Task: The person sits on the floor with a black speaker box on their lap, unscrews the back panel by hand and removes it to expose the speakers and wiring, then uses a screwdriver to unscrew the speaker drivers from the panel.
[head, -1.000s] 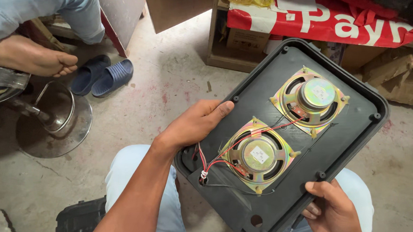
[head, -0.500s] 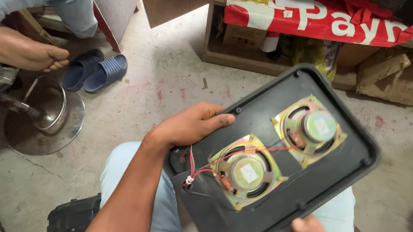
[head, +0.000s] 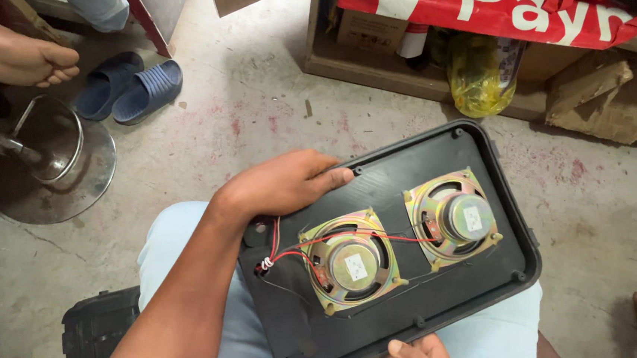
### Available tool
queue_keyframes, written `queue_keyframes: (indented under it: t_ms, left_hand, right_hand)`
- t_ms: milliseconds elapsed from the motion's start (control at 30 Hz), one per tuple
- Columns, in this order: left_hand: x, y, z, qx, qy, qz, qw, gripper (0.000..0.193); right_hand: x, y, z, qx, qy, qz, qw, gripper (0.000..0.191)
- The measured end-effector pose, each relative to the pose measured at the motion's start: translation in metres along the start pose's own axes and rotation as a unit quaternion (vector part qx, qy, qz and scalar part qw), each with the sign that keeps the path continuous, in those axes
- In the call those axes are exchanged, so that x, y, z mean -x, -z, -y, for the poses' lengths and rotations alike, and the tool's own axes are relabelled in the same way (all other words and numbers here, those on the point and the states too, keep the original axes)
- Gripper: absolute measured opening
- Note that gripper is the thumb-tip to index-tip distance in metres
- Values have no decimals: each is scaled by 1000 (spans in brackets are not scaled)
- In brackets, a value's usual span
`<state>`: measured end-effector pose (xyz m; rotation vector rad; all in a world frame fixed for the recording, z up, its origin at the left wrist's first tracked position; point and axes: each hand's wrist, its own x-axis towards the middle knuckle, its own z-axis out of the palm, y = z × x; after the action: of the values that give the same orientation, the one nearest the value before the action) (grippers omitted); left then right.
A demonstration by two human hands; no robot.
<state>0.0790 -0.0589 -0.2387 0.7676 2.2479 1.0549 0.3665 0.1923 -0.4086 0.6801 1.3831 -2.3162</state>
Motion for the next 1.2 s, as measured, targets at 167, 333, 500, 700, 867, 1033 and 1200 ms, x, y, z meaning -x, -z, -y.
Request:
queue_keyframes:
  t_ms: [167, 333, 500, 700, 867, 1033, 1200]
  left_hand:
    - [6, 6, -8, 52, -6, -26, 998, 50]
    - [9, 12, -21, -6, 117, -22, 993, 54]
    - [9, 14, -26, -12, 104, -34, 994, 53]
    - [9, 14, -25, -4, 74, -43, 996, 52]
    - [9, 14, -28, -9, 109, -36, 993, 52]
    - [10, 16, -35, -31, 90, -45, 994, 51]
    - [12, 21, -41, -60, 92, -47, 993, 53]
  right_hand:
    - [23, -31, 23, -76, -6, 101, 992, 43]
    - [29, -71, 44, -100, -26, 48, 994, 65]
    - [26, -71, 49, -107, 13, 117, 987, 66]
    - [21, 7, -3, -212, -114, -27, 970, 61]
    - [21, 81, 12, -245, 16, 283, 927, 46]
    - [48, 111, 111, -311, 38, 247, 917, 26]
    - [36, 86, 147, -249, 63, -35, 966, 43]
